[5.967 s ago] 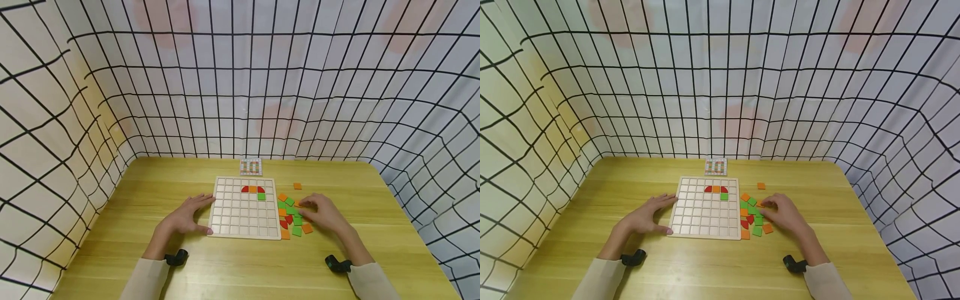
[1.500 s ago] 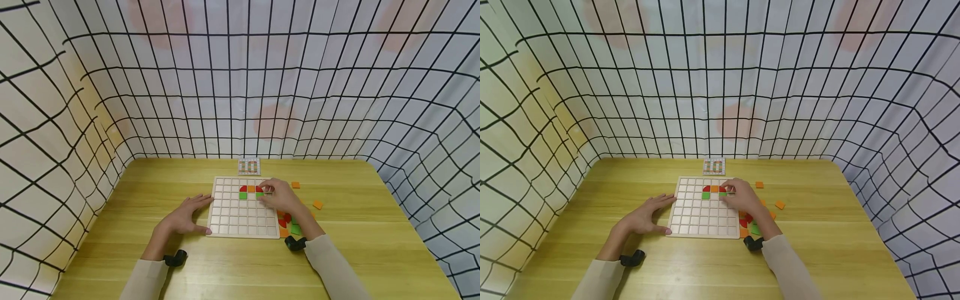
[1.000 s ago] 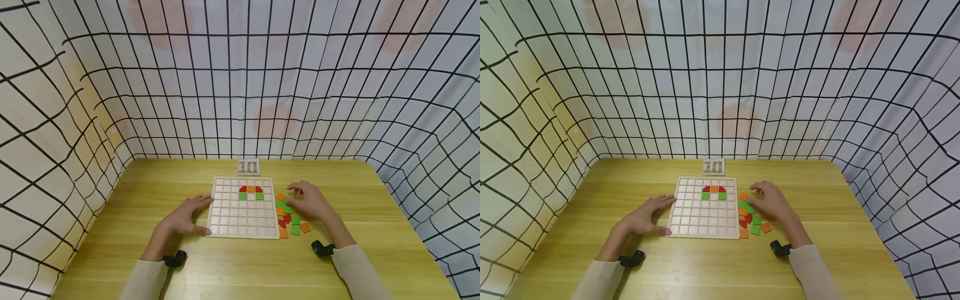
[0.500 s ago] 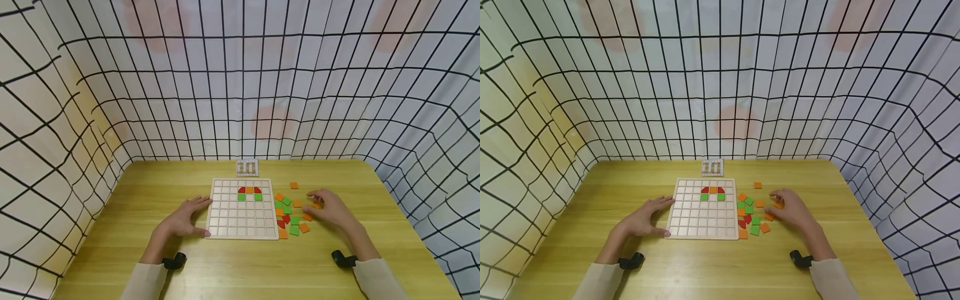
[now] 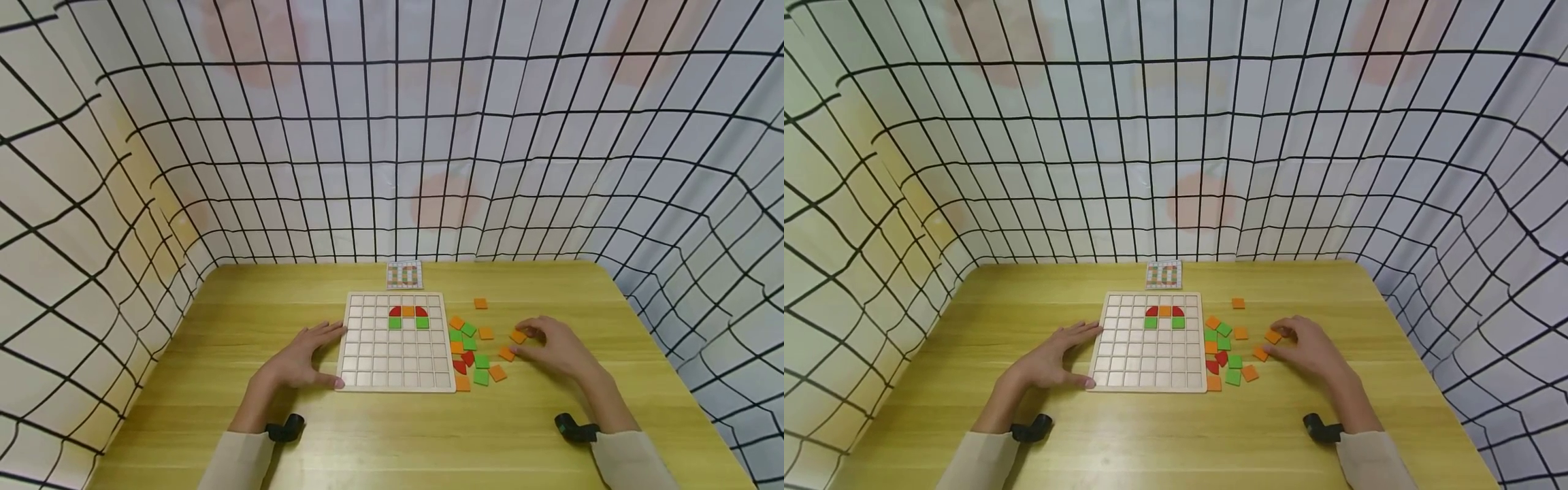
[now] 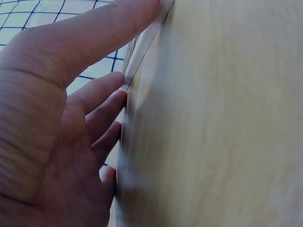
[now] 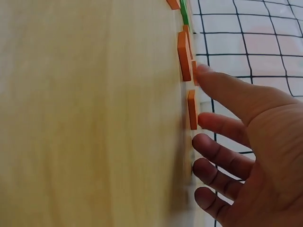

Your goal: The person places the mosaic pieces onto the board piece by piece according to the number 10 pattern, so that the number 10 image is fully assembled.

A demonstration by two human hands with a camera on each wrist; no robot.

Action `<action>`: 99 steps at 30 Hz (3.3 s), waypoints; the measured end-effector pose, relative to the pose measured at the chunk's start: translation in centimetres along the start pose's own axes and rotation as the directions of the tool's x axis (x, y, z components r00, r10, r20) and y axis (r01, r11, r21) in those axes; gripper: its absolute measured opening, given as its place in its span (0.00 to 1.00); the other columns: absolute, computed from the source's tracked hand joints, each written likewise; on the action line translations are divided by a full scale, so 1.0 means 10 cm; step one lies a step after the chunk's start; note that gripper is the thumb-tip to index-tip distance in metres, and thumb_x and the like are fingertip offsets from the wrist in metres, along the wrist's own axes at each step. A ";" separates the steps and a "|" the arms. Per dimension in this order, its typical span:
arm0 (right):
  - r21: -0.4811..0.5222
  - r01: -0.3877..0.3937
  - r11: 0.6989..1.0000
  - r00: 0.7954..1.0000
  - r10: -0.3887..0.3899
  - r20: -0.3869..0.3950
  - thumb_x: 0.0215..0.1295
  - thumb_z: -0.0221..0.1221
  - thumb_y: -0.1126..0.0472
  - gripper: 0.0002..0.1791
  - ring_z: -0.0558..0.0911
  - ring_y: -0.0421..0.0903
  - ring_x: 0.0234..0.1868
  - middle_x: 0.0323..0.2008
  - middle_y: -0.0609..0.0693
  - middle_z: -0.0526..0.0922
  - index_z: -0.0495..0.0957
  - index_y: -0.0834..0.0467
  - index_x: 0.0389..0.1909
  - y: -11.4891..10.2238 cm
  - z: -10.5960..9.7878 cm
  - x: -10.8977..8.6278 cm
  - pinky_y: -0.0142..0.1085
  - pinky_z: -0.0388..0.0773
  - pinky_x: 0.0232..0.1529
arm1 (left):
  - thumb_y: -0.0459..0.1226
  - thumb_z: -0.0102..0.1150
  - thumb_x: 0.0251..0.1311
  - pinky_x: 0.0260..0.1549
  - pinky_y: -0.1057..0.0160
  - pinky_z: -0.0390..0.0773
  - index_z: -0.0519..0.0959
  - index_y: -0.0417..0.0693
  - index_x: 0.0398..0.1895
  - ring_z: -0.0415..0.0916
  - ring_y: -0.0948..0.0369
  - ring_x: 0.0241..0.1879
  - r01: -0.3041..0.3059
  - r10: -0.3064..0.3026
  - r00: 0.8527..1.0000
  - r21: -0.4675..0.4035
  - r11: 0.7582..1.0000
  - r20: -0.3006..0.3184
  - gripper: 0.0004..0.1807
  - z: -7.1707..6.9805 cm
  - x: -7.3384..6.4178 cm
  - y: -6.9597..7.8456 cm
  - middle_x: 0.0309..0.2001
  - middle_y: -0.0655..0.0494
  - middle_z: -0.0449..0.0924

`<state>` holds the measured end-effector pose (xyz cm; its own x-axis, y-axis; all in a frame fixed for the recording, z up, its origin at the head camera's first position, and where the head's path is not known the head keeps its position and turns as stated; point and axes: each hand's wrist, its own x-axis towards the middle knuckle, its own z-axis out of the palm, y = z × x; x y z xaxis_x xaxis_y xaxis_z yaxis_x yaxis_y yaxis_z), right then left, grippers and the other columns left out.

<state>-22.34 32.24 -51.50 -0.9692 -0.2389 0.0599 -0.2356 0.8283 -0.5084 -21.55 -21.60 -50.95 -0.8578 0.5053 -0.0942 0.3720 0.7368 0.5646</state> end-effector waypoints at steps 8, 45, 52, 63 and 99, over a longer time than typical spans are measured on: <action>0.030 -0.018 0.999 0.999 0.019 -0.033 0.70 0.66 0.47 0.23 0.82 0.52 0.48 0.47 0.55 0.84 0.82 0.58 0.58 0.11 -0.02 -0.03 0.52 0.81 0.52 | 0.61 0.78 0.45 0.81 0.37 0.40 0.61 0.61 0.81 0.45 0.46 0.83 0.003 -0.003 1.000 0.011 1.000 -0.001 0.58 0.01 0.01 -0.01 0.82 0.58 0.54; 0.072 -0.004 0.997 0.998 0.008 -0.057 0.72 0.65 0.56 0.19 0.84 0.60 0.53 0.51 0.60 0.85 0.82 0.62 0.57 0.03 0.01 0.02 0.58 0.81 0.57 | 0.62 0.78 0.45 0.81 0.37 0.40 0.60 0.61 0.81 0.45 0.47 0.83 0.003 -0.003 1.000 0.010 1.000 -0.002 0.59 0.01 0.02 -0.01 0.82 0.59 0.54; 0.073 0.061 0.995 0.996 -0.056 -0.067 0.71 0.66 0.57 0.17 0.83 0.54 0.47 0.47 0.56 0.85 0.84 0.61 0.56 -0.11 0.03 0.09 0.50 0.82 0.49 | 0.60 0.78 0.45 0.81 0.37 0.39 0.61 0.61 0.81 0.45 0.47 0.83 0.010 -0.010 1.000 0.003 1.000 -0.002 0.58 0.01 0.00 0.00 0.82 0.59 0.54; 0.116 0.095 0.989 0.994 -0.088 -0.061 0.68 0.68 0.58 0.16 0.81 0.52 0.47 0.47 0.54 0.85 0.85 0.59 0.54 -0.34 0.21 0.26 0.49 0.80 0.49 | 0.60 0.79 0.45 0.81 0.38 0.39 0.61 0.61 0.81 0.45 0.48 0.83 0.012 -0.012 1.000 0.006 1.000 -0.006 0.59 0.00 0.01 -0.01 0.82 0.59 0.54; 0.187 0.187 0.964 0.974 -0.207 0.095 0.68 0.67 0.57 0.15 0.74 0.43 0.39 0.40 0.45 0.81 0.85 0.57 0.53 -1.24 0.81 0.65 0.36 0.76 0.44 | 0.61 0.78 0.45 0.81 0.37 0.39 0.61 0.62 0.81 0.45 0.48 0.83 0.001 -0.001 1.000 0.003 1.000 -0.004 0.58 0.03 0.01 -0.04 0.83 0.60 0.53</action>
<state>-25.18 16.32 -51.76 -0.8881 -0.4522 0.0820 -0.3948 0.6595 -0.6397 -21.69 -21.71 -51.40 -0.8597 0.5025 -0.0914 0.3720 0.7386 0.5622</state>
